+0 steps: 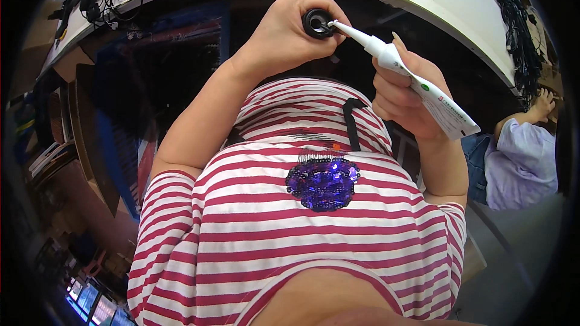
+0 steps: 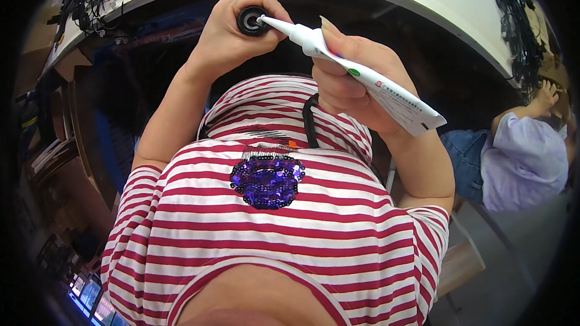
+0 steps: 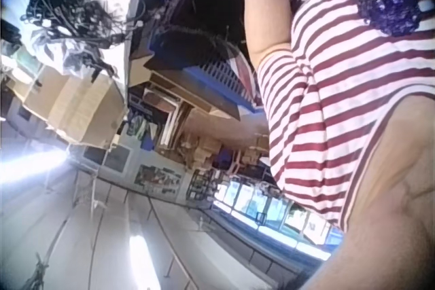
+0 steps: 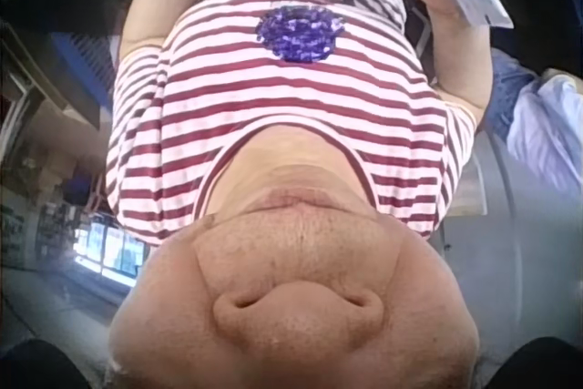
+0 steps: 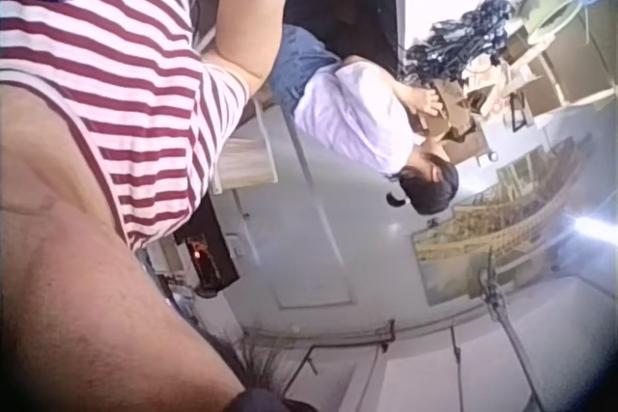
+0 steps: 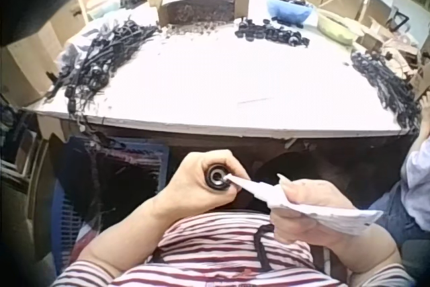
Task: The person assembles small electronic devices by hand, picking up black cylindrical components and wires from a table. They apply glue from a tube to the components and attach small white parts, repeating the process for multiple units.
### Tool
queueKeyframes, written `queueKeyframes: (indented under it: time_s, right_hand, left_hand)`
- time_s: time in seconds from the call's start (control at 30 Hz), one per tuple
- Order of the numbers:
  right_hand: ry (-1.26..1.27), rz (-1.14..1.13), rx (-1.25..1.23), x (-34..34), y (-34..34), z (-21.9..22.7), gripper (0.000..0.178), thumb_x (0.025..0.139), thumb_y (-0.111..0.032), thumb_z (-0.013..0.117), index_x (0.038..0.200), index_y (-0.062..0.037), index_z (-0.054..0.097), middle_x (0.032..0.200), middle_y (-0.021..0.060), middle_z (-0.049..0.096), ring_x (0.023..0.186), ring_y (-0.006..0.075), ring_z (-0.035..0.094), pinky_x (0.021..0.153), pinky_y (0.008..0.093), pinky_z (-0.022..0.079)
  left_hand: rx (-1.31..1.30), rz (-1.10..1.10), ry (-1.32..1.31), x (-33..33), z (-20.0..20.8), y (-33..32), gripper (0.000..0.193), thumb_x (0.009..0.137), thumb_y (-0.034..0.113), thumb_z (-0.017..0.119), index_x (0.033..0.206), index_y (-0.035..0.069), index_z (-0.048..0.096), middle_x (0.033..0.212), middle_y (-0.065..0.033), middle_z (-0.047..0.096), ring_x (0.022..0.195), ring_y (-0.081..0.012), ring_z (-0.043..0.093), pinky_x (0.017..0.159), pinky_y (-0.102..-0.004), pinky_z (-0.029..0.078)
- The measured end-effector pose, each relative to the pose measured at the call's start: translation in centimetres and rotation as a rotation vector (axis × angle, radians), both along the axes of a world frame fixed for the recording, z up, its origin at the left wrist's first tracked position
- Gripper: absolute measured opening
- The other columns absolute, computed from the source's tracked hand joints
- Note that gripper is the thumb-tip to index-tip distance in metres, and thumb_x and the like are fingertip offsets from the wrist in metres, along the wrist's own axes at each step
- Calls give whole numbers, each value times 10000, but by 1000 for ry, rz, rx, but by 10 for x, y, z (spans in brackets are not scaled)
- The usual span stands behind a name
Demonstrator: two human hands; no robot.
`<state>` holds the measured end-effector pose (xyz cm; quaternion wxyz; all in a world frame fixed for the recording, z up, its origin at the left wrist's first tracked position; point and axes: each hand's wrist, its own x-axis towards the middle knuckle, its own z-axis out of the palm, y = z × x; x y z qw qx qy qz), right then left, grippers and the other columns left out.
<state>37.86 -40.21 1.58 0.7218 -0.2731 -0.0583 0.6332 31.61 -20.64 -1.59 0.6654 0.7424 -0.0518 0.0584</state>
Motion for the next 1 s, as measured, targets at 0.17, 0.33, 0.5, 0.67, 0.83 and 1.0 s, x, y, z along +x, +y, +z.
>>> queueKeyframes:
  time_s: [0.17, 0.33, 0.5, 0.67, 0.83, 1.0]
  right_hand:
    - [-27, 9, -12, 0, 4, -2, 379, 962, -313, 324, 675, -87, 425, 449, -19, 381, 341, 48, 282, 367, 197, 283]
    - [-81, 30, -99, 2, 6, 0, 375, 964, -320, 312, 692, -83, 412, 452, -14, 376, 348, 58, 267, 383, 219, 272]
    - [-590, -51, -443, -4, 17, 22, 339, 904, -311, 482, 790, -7, 576, 551, -8, 512, 426, 23, 404, 405, 170, 321]
    - [-1040, 117, -453, 7, 14, 29, 317, 858, -310, 568, 789, -9, 642, 600, -13, 563, 469, 14, 467, 425, 161, 331]
    - [-626, 141, -426, 17, 20, 32, 271, 890, -243, 510, 813, 8, 576, 568, -27, 504, 431, -3, 389, 379, 158, 271]
    - [-570, 89, -325, 31, 17, 29, 313, 869, -293, 521, 799, 11, 553, 557, 13, 500, 429, 53, 404, 388, 187, 295]
  left_hand:
    - [60, -14, 12, 1, 0, -1, 134, 654, -29, 583, 779, 3, 620, 692, -9, 585, 644, -53, 519, 610, -187, 418]
    - [57, -18, -1, 1, -3, -3, 156, 649, -32, 595, 796, 10, 623, 709, -8, 594, 645, -55, 522, 615, -191, 423]
    - [108, -26, -30, 2, -7, 0, 174, 644, -15, 645, 813, 19, 628, 738, -24, 612, 671, -72, 556, 641, -200, 447]
    - [93, 5, -11, 3, -5, 1, 181, 644, 2, 673, 820, 20, 631, 750, -38, 622, 686, -95, 583, 646, -213, 464]
    - [46, -13, 4, 8, -5, 1, 182, 647, 34, 700, 811, 12, 624, 752, -34, 618, 699, -92, 575, 651, -212, 458]
    - [-45, 54, 79, 14, 9, 6, 221, 646, 72, 721, 813, 5, 592, 771, -34, 601, 734, -83, 542, 684, -224, 441]
